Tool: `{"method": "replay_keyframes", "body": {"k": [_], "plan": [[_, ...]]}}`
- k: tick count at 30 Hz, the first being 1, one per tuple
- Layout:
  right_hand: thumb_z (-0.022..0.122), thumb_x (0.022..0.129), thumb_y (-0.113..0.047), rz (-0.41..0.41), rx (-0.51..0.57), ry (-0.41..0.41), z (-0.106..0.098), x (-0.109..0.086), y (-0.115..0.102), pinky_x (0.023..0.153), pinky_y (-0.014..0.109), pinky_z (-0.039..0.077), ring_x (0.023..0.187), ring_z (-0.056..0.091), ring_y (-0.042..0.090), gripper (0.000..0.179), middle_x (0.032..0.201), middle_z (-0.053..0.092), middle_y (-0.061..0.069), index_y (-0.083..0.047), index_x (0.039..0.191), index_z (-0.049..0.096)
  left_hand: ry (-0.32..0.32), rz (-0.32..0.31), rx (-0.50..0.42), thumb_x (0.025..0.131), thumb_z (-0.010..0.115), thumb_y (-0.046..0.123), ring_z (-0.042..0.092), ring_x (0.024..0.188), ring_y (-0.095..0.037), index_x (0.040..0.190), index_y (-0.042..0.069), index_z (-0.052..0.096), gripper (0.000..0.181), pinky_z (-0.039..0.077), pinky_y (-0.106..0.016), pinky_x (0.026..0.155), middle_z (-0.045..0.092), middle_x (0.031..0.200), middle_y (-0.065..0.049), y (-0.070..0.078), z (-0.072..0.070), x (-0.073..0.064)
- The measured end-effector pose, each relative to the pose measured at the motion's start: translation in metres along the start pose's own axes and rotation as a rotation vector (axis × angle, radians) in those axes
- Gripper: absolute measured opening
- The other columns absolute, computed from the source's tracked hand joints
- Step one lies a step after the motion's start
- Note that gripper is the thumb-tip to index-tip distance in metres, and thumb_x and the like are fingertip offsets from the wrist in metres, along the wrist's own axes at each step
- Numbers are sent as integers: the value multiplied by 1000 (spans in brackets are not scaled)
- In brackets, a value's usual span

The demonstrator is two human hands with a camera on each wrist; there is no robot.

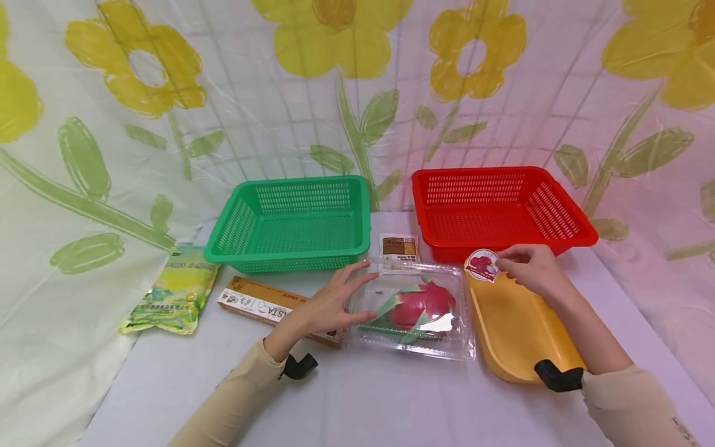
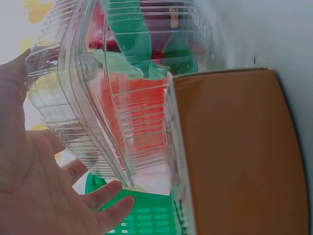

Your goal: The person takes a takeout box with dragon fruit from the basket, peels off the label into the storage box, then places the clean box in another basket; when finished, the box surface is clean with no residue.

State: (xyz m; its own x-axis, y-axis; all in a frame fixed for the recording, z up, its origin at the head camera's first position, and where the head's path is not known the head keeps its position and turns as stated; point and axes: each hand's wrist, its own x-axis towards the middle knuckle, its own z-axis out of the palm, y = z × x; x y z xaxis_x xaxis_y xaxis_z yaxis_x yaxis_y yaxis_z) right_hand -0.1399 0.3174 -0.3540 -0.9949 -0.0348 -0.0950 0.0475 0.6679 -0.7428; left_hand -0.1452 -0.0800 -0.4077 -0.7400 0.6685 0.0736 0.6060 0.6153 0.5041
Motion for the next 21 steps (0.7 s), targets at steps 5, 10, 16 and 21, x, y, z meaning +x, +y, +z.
{"method": "replay_keyframes", "body": {"k": [5,10,16,21], "plan": [[60,99,-25,19,-23,-27,-6,6,15,66,26,55,78,62,17,43,91,70,8,14,119,60,1,2,1,91,63,53,18,147,-30,154,21,35,76,34,-58,108,15,163,-7,-1,1,0],[62,98,-23,25,-65,-76,-8,11,22,66,28,56,79,63,23,40,95,70,14,14,115,61,2,7,6,91,62,54,18,146,-30,154,20,35,76,32,-58,109,16,162,-7,-2,3,0],[64,95,-16,-35,-166,-90,-8,21,31,61,28,52,73,60,23,30,85,68,11,12,105,65,0,6,10,91,63,54,19,146,-30,154,23,34,76,32,-57,109,16,163,-7,-1,3,0],[64,92,-8,-64,-217,-146,-8,29,38,58,30,51,70,61,26,21,80,67,10,13,96,66,-2,16,5,91,62,54,19,146,-30,154,21,34,76,33,-57,109,16,163,-7,0,3,0]]}}
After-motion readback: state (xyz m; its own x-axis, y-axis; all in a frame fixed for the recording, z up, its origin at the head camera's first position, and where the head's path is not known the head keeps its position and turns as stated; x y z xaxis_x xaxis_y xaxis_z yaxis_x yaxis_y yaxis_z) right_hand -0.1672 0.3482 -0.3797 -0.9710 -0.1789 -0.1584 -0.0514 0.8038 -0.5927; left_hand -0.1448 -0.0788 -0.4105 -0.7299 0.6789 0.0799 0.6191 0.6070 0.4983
